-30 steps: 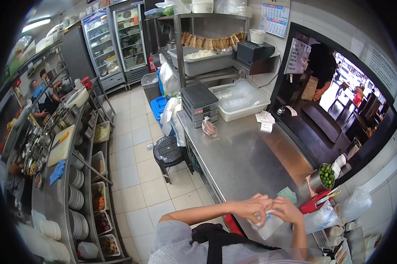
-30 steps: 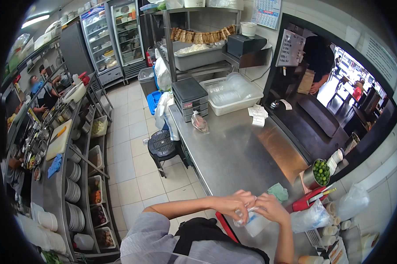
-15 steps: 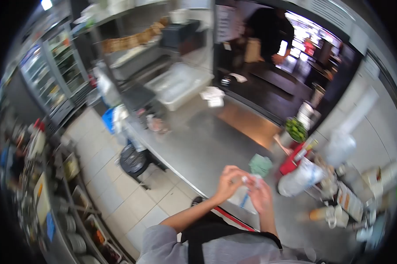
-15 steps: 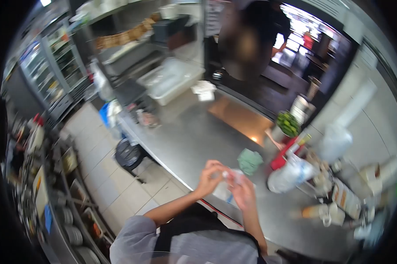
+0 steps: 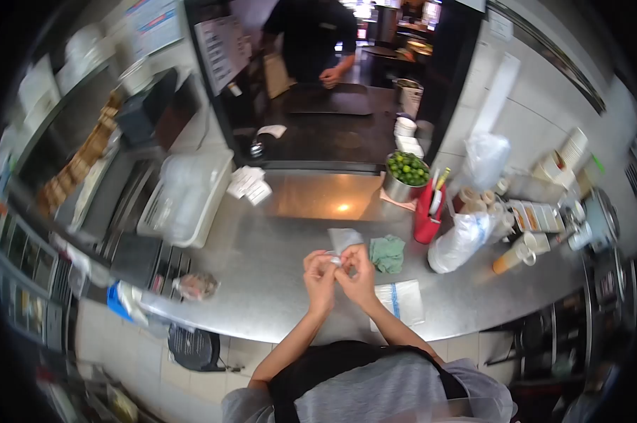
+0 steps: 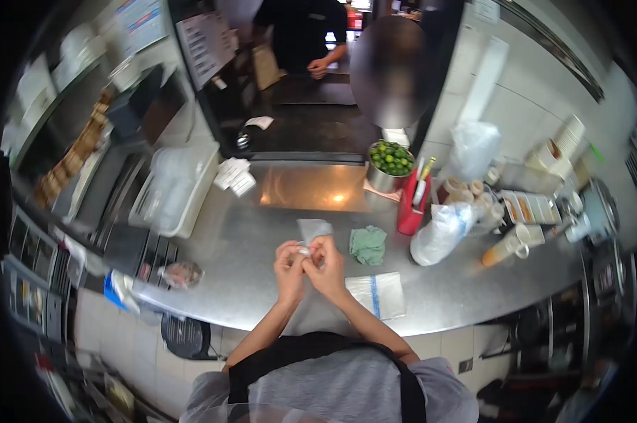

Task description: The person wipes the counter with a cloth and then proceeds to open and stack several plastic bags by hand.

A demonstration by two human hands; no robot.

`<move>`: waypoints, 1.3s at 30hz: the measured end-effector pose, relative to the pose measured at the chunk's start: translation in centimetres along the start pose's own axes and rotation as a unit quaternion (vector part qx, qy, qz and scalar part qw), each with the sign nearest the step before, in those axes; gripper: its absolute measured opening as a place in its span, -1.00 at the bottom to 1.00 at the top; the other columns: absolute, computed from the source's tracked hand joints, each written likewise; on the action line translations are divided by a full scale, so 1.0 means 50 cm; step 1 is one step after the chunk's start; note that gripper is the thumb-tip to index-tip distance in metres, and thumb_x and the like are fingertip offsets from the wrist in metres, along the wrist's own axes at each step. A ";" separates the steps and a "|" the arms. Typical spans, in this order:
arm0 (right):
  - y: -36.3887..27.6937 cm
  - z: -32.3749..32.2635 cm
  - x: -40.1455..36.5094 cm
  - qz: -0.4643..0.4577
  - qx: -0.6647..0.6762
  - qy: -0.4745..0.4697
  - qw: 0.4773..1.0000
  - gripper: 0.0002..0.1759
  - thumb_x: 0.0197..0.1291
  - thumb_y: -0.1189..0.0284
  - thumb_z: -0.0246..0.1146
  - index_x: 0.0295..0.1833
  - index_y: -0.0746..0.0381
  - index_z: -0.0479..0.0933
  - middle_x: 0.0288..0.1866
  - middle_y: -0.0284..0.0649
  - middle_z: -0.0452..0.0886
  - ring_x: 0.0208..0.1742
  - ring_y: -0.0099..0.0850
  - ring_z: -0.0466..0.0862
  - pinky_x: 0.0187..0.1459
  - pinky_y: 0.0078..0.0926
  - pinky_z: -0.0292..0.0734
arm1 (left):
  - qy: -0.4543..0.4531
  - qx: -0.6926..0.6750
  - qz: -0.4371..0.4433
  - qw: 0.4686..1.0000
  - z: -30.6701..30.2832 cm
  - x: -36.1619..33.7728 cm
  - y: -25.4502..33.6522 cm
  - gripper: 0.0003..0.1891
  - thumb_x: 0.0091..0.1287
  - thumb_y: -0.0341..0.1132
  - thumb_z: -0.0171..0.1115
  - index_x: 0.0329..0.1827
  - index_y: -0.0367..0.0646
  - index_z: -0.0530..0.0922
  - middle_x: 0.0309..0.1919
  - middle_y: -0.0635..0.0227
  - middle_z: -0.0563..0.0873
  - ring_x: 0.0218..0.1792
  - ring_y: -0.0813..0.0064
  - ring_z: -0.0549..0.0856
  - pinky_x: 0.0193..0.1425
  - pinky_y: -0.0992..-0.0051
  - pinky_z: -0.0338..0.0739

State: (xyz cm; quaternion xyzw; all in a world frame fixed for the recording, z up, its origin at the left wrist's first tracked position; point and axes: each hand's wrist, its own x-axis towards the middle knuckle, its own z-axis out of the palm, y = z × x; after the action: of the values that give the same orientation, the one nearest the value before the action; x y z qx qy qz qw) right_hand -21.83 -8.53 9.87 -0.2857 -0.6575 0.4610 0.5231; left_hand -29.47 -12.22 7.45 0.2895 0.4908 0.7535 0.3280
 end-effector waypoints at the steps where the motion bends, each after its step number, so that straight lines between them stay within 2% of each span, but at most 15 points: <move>1: 0.007 0.009 0.008 0.007 0.003 0.010 1.000 -0.70 -0.12 0.65 0.22 -0.26 0.24 0.29 -0.49 -0.41 0.40 -0.52 -0.70 0.40 -0.51 -0.71 0.30 | 0.004 0.045 0.027 0.999 -0.015 0.011 0.001 -0.89 0.21 -0.50 0.06 -0.26 -0.29 0.53 0.05 0.30 0.37 -0.03 0.46 0.50 0.01 0.54 0.43; 2: 0.016 0.021 0.012 0.007 0.006 0.013 1.000 -0.69 -0.12 0.64 0.22 -0.25 0.22 0.29 -0.50 -0.42 0.39 -0.53 -0.71 0.40 -0.52 -0.70 0.30 | -0.009 0.088 0.057 0.994 -0.030 0.021 -0.001 -0.89 0.21 -0.47 0.06 -0.24 -0.28 0.50 0.06 0.28 0.36 -0.03 0.45 0.48 0.03 0.54 0.40; 4: 0.018 0.033 0.021 0.030 0.007 0.020 0.999 -0.70 -0.11 0.61 0.22 -0.25 0.18 0.29 -0.51 -0.44 0.37 -0.53 -0.72 0.39 -0.54 -0.68 0.28 | -0.023 -0.007 0.008 1.000 -0.058 0.049 -0.052 -0.81 0.23 -0.38 0.03 -0.15 -0.26 0.47 0.01 0.27 0.43 -0.03 0.45 0.51 0.04 0.49 0.41; 6: 0.008 0.041 0.019 0.040 0.025 0.032 0.998 -0.71 -0.09 0.59 0.21 -0.23 0.16 0.29 -0.51 -0.44 0.36 -0.55 -0.72 0.38 -0.55 -0.68 0.26 | -0.126 -0.170 -0.159 0.964 -0.058 0.063 -0.001 -0.75 0.24 -0.32 -0.03 -0.08 -0.23 0.45 -0.07 0.28 0.51 -0.05 0.44 0.53 0.05 0.46 0.42; 9: -0.012 0.039 0.008 0.063 0.019 0.022 0.998 -0.60 -0.15 0.55 0.29 -0.19 0.16 0.27 -0.46 -0.38 0.39 -0.50 -0.63 0.45 -0.52 -0.61 0.32 | -0.189 -0.125 -0.287 0.931 -0.081 0.090 -0.001 -0.69 0.26 -0.27 -0.07 0.01 -0.20 0.42 -0.10 0.30 0.56 -0.04 0.41 0.56 0.06 0.39 0.43; 10: -0.008 0.034 0.008 -0.037 -0.134 0.035 0.990 -0.57 -0.18 0.53 0.31 -0.18 0.16 0.27 -0.43 -0.35 0.39 -0.44 -0.57 0.48 -0.49 -0.56 0.36 | -0.203 -0.101 -0.332 0.916 -0.083 0.099 0.012 -0.68 0.28 -0.26 -0.06 0.04 -0.19 0.41 -0.07 0.29 0.55 -0.03 0.40 0.55 0.06 0.37 0.43; 12: 0.002 0.029 0.012 -0.212 -0.426 0.030 0.879 -0.52 -0.23 0.48 0.33 -0.15 0.16 0.26 -0.38 -0.29 0.41 -0.33 -0.45 0.53 -0.44 -0.47 0.43 | -0.238 -0.069 -0.384 0.890 -0.079 0.113 0.036 -0.67 0.31 -0.22 -0.02 0.07 -0.18 0.40 -0.04 0.29 0.54 0.00 0.39 0.54 0.06 0.34 0.44; 17: -0.027 -0.011 0.010 -0.231 -0.515 -0.177 0.806 -0.52 -0.20 0.46 0.27 -0.11 0.18 0.23 -0.23 -0.16 0.44 -0.22 -0.22 0.55 -0.35 -0.36 0.54 | -0.338 -0.072 -0.440 0.829 -0.113 0.122 0.018 -0.64 0.34 -0.22 0.07 0.14 -0.14 0.36 0.05 0.29 0.50 0.07 0.39 0.50 0.07 0.31 0.44; 20: -0.063 -0.014 0.008 -0.176 -0.530 -0.237 0.795 -0.55 -0.16 0.43 0.24 -0.13 0.20 0.21 -0.25 -0.11 0.45 -0.21 -0.21 0.56 -0.32 -0.33 0.54 | -0.328 -0.058 -0.438 0.835 -0.143 0.133 -0.031 -0.64 0.31 -0.33 0.10 0.15 -0.17 0.35 0.10 0.27 0.46 0.10 0.41 0.48 0.10 0.34 0.41; 23: -0.073 -0.005 0.011 -0.187 -0.512 -0.201 0.814 -0.58 -0.13 0.41 0.23 -0.15 0.21 0.21 -0.31 -0.10 0.43 -0.22 -0.18 0.56 -0.35 -0.26 0.51 | -0.434 0.011 -0.199 0.879 -0.155 0.136 -0.049 -0.67 0.36 -0.28 0.03 0.15 -0.14 0.35 0.03 0.31 0.50 0.05 0.39 0.50 0.03 0.37 0.45; 26: -0.105 0.006 0.015 -0.232 -0.452 -0.187 0.841 -0.63 -0.08 0.42 0.19 -0.18 0.22 0.19 -0.33 -0.10 0.42 -0.25 -0.10 0.55 -0.37 -0.18 0.45 | -0.402 -0.005 -0.114 0.908 -0.095 0.081 0.080 -0.66 0.36 -0.33 0.01 0.16 -0.24 0.33 0.03 0.30 0.49 0.06 0.42 0.48 0.07 0.46 0.42; 29: -0.154 0.010 0.015 -0.184 -0.335 -0.233 0.894 -0.67 -0.03 0.44 0.17 -0.21 0.24 0.18 -0.32 -0.09 0.41 -0.27 -0.01 0.53 -0.39 -0.11 0.39 | -0.383 0.058 -0.271 0.881 -0.181 0.093 0.042 -0.69 0.35 -0.42 0.03 0.13 -0.32 0.36 -0.02 0.30 0.52 0.01 0.47 0.50 0.11 0.51 0.36; 35: -0.221 0.009 0.026 -0.078 -0.225 -0.322 0.916 -0.75 0.02 0.50 0.12 -0.24 0.25 0.18 -0.36 -0.07 0.37 -0.34 -0.02 0.49 -0.43 -0.17 0.38 | -0.617 0.011 -0.252 0.746 -0.185 0.109 0.115 -0.71 0.37 -0.40 0.01 0.11 -0.31 0.40 0.05 0.25 0.47 0.07 0.45 0.46 0.15 0.49 0.33; 38: -0.189 0.006 0.043 -0.061 -0.260 -0.303 0.915 -0.72 0.00 0.54 0.13 -0.16 0.23 0.22 -0.28 -0.09 0.38 -0.26 -0.04 0.50 -0.37 -0.12 0.39 | -0.639 0.053 -0.288 0.711 -0.164 0.155 0.129 -0.75 0.33 -0.45 0.01 0.04 -0.31 0.44 0.15 0.19 0.37 0.16 0.41 0.38 0.19 0.45 0.29; 39: -0.172 0.005 0.049 -0.051 -0.280 -0.285 0.916 -0.68 -0.01 0.55 0.13 -0.12 0.21 0.23 -0.23 -0.09 0.40 -0.21 -0.03 0.51 -0.34 -0.08 0.38 | -0.638 0.096 -0.219 0.732 -0.156 0.178 0.106 -0.78 0.30 -0.48 0.02 -0.02 -0.31 0.46 0.11 0.18 0.38 0.13 0.39 0.39 0.16 0.44 0.31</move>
State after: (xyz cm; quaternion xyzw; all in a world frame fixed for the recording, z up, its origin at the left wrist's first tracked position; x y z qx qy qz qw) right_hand -21.85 -10.08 18.70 -0.2432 -0.8942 0.2930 0.2354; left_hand -41.98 -11.18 10.67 0.6162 0.2861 0.2480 0.6906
